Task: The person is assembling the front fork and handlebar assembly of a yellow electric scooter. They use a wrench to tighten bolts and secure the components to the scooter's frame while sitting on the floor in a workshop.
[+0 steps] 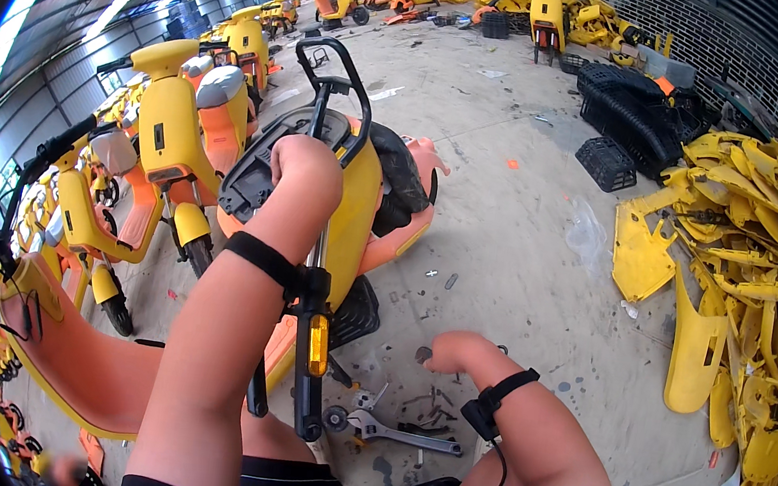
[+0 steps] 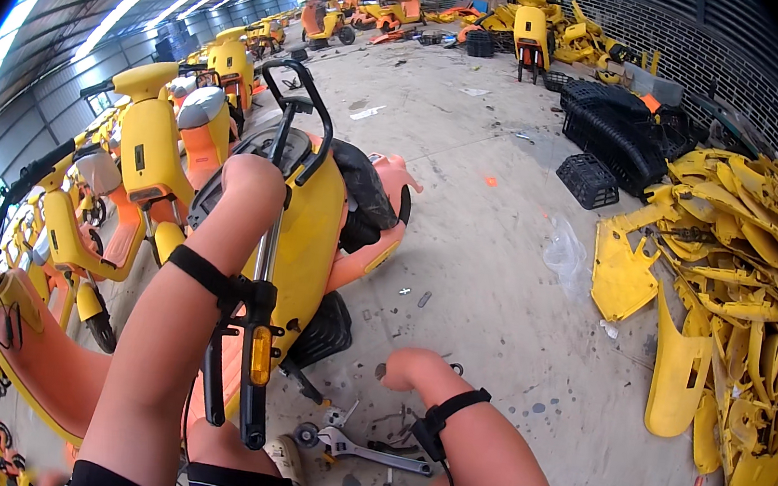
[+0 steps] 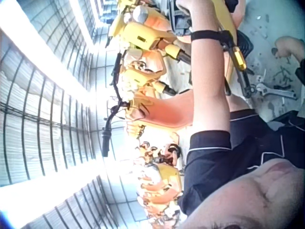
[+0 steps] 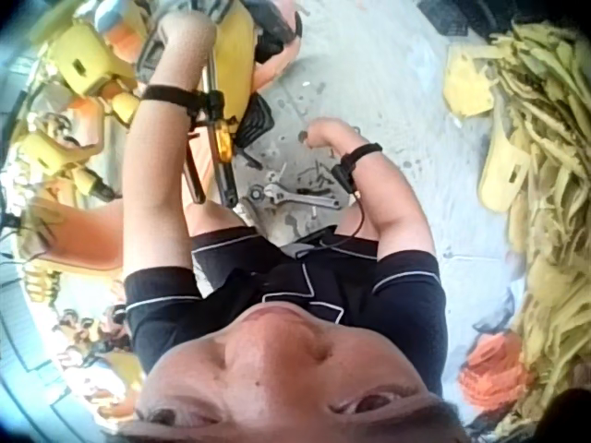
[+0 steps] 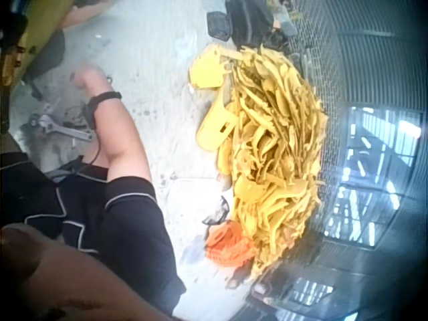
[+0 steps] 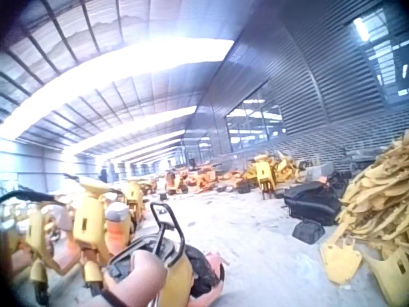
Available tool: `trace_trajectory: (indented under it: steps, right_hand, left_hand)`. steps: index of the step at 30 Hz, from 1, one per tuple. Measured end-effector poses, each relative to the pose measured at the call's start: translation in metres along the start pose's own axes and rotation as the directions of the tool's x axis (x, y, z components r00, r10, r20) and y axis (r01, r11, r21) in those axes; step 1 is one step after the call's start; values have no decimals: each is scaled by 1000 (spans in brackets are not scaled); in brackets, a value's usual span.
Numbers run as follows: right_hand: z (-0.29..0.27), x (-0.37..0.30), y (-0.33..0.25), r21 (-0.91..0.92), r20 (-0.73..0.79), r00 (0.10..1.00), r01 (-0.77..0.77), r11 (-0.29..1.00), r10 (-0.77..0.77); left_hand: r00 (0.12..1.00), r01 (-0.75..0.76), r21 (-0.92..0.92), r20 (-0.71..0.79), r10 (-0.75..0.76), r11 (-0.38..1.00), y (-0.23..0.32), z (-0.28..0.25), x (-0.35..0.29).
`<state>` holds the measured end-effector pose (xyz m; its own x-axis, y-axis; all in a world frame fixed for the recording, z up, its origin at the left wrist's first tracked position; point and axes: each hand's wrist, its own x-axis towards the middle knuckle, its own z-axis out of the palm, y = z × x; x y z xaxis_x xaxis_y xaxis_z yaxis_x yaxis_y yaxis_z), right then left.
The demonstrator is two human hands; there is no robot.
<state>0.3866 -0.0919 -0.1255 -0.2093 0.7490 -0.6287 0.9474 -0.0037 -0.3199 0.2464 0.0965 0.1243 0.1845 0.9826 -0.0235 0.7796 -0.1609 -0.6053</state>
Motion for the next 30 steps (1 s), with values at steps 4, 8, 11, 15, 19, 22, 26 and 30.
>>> trace_trajectory:
  steps: [4,8,11,15,19,22,26,30]
  right_hand:
    - [21,24,5,-9,-62,996,66,998,-67]
    - [15,23,-1,-14,-15,998,56,998,-56]
    - [12,20,-5,-18,9,1000,23,1000,-23]
    - [16,23,2,-23,-27,999,38,999,-39]
    - [9,20,0,-9,66,998,1,1000,-1]
    - [3,19,1,6,150,987,-62,998,60]
    - [13,24,8,-25,66,998,-12,1000,14]
    - [13,24,6,-25,79,996,-31,999,33]
  left_hand:
    - [998,-51,35,33,50,998,2,-6,-2]
    - [998,-59,14,19,59,998,-1,-5,-3]
    - [996,-42,-27,76,44,999,-3,-6,1]
    - [990,-28,-24,134,31,999,0,-15,-5]
    - [984,-41,-61,171,51,997,-4,-21,-10]
    - [984,-58,-63,167,68,996,-3,-24,-18]
    - [980,-86,-7,178,86,996,-1,-21,-21]
    - [978,-82,4,193,79,997,-3,-19,-21]
